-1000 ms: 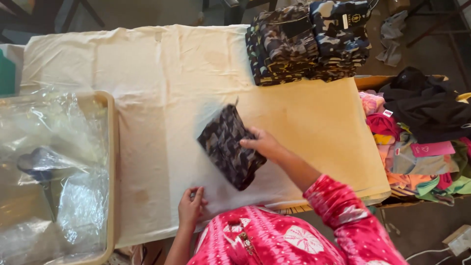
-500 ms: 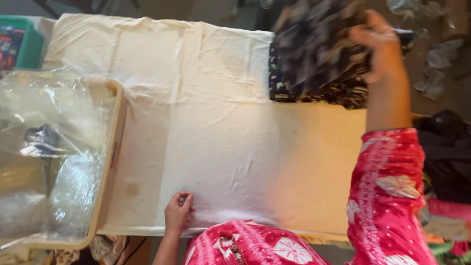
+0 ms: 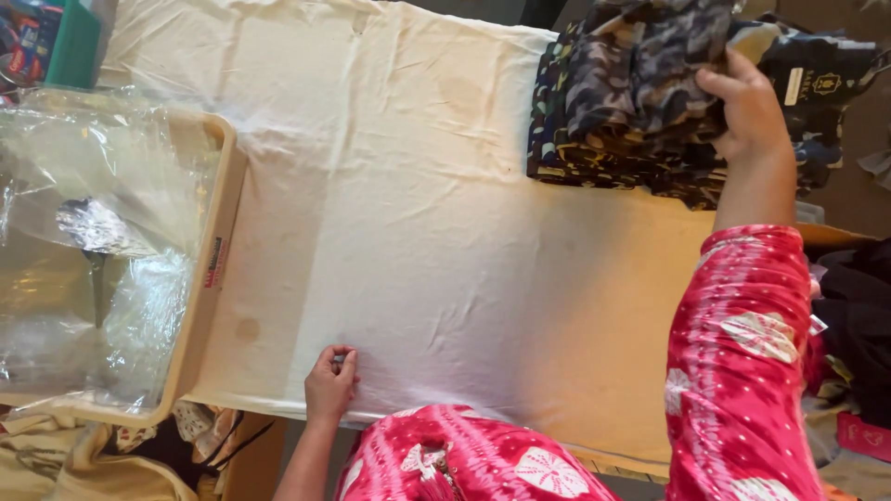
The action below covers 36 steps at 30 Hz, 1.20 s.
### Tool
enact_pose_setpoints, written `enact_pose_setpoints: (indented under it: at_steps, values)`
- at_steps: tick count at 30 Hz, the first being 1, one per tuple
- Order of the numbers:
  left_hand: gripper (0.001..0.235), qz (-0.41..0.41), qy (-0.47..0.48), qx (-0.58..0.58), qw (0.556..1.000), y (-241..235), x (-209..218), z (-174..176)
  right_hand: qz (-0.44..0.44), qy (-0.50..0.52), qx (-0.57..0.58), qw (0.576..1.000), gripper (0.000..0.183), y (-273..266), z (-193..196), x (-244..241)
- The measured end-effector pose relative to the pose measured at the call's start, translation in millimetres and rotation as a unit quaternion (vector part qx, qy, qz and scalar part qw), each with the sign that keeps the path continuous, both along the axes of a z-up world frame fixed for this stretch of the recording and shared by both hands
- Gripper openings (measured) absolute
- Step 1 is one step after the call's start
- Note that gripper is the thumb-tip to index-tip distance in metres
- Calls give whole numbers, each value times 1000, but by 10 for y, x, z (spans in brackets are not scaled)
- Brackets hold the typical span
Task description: The person repeatedly takes camouflage-patterned pants from a cardboard box, unfolds them on a table, and folds them neatly. The folded pants are then placed in a stack on the table. The person also briefly handles a red garment from the box.
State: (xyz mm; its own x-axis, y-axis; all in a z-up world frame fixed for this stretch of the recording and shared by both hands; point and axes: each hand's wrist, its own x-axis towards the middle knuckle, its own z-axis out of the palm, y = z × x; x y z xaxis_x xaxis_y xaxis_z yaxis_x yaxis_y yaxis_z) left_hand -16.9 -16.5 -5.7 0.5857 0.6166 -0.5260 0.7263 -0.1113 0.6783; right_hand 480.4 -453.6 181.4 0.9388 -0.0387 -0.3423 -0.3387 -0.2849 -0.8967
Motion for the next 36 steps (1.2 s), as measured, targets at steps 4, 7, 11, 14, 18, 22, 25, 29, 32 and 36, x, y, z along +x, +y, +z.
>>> enact_pose_setpoints:
  at_steps: [4,7,11,14,18,22,25,29,32,36]
  values:
    - [20,-3,13,12,1000,-3,28,9,142,-153,262,942,56,-245,-402,274]
    - [19,-1,19,12,1000,-27,25,40,163,-186,310,918,48,-249,-389,225]
    - [20,3,16,19,1000,-48,21,63,102,-165,-138,971,55,-323,-330,79]
    - [20,1,23,17,1000,-78,-4,87,0,-151,-382,912,44,-456,-211,-107]
    - [20,-22,24,61,998,-85,-19,20,17,-200,-488,849,53,-864,-522,-144]
    - [20,-46,10,111,993,-96,-65,-28,26,-103,-502,858,64,-1200,-942,-182]
    - [19,-61,10,108,992,-177,-55,118,13,-81,-501,862,64,-1342,-970,-193]
    - [18,-81,11,127,989,-191,-102,39,21,-79,-496,865,65,-1218,-772,-204]
    - [20,-109,0,161,981,-200,-123,29,45,-66,-506,859,67,-990,-632,-260]
    - [19,-123,3,170,978,-197,-86,63,44,-69,-518,852,67,-855,-522,-274]
